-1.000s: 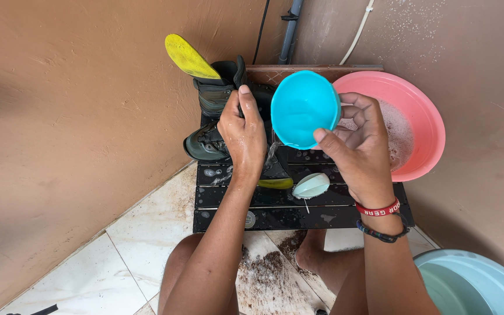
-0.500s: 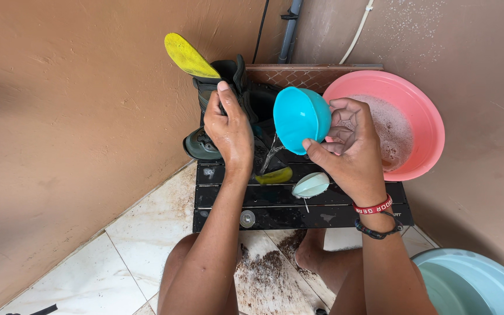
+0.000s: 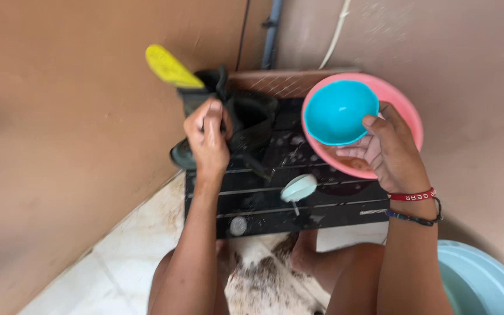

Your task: The person cleans hiking boots and insoles by hand using soapy water from a basin and a small blue cup to pour water, scrubbing the insoles and the exterior of the boots.

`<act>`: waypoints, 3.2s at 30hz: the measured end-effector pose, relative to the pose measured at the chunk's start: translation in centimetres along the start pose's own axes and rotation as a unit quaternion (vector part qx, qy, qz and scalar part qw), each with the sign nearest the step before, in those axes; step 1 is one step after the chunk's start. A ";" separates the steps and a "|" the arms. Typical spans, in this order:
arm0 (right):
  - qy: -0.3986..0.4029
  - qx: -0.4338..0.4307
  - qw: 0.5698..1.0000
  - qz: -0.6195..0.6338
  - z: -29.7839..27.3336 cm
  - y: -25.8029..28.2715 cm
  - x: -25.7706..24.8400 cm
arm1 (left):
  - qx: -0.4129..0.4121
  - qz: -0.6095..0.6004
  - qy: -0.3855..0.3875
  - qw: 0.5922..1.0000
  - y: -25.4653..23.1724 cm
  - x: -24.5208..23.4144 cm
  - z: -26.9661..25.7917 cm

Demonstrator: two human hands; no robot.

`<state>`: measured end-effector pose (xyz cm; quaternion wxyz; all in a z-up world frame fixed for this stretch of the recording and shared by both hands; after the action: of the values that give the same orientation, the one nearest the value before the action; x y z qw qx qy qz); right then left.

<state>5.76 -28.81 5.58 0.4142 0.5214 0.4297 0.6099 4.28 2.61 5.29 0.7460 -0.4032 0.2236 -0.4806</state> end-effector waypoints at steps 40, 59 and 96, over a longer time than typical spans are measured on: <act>-0.233 0.392 0.737 -0.499 -36.7 -16.3 -43.2 | 0.164 0.379 0.192 0.890 0.7 2.6 -15.7; -0.516 0.390 0.741 0.183 -46.7 -32.7 -41.8 | 0.030 0.447 0.107 0.887 7.1 -1.7 -25.7; -0.135 0.301 0.944 -0.008 -13.3 -9.9 -18.2 | -0.179 0.674 0.440 0.566 3.2 0.2 -23.7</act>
<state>-4.83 -44.57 -10.15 0.2971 0.6958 0.5372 0.3727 -11.06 -6.02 -10.98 0.5754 0.0003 0.8125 0.0942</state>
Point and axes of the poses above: each hand's wrist, its own z-axis towards the middle knuckle, its own x-axis out of the palm, y = z × x, the point moved 8 cm from there along z, towards the middle knuckle, and after that the axes turned 15 degrees about z, right-handed, at the moved point
